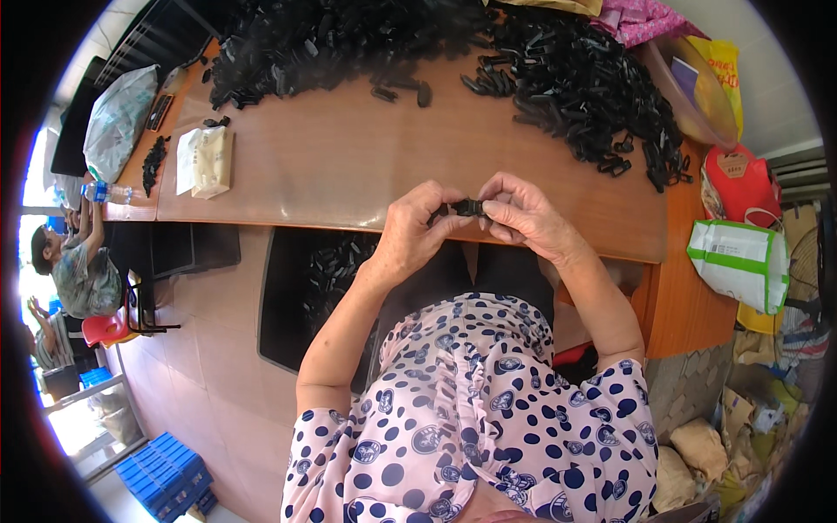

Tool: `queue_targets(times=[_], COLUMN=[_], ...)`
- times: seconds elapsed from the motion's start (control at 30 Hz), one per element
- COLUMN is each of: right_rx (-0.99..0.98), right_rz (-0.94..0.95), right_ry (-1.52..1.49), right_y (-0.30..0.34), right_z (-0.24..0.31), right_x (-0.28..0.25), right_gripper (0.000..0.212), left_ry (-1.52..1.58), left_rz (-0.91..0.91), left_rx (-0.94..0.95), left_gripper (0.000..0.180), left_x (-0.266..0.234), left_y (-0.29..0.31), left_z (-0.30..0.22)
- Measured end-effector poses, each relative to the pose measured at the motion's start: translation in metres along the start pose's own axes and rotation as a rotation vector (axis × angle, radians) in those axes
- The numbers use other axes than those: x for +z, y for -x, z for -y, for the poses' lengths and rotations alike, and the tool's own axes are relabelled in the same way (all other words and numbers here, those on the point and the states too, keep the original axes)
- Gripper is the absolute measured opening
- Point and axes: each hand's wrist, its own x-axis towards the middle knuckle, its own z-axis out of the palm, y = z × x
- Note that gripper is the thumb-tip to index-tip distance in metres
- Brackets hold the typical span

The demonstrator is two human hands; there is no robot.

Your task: The person repeatedly takes plastic buckle parts from the table, snaps them together by hand, and places the assembled buckles into a container below.

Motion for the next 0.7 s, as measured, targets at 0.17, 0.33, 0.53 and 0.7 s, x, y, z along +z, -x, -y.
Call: queue_targets(times=[0.17,0.33,0.53,0.7], right_rx=[0.086,0.201,0.183,0.092], right_rz=[-0.038,0.036,0.133,0.288], right_ry=[0.112,0.101,-0.209,-0.135], right_y=[-0.002,-0.006,-0.010,-0.015], right_z=[0.004,-0.002,-0.012,-0.016], right_x=[-0.001,-0.016,-0.016,-0.014], right_gripper=[0.015,0.015,0.037,0.062], left_ry=[-0.139,-0.188,0.222,0.831], left_rz=[-0.014,0.034,0.016,0.054], left_rx=[0.231,0.249,-0.063,-0.460], left_gripper=[0.020,0.019,0.017,0.018], left_x=[0.000,0.002,0.017,0.012], left_y=[0.001,0.001,-0.003,-0.020], left_z=[-0.004,-0.010,-0.004,-0.007])
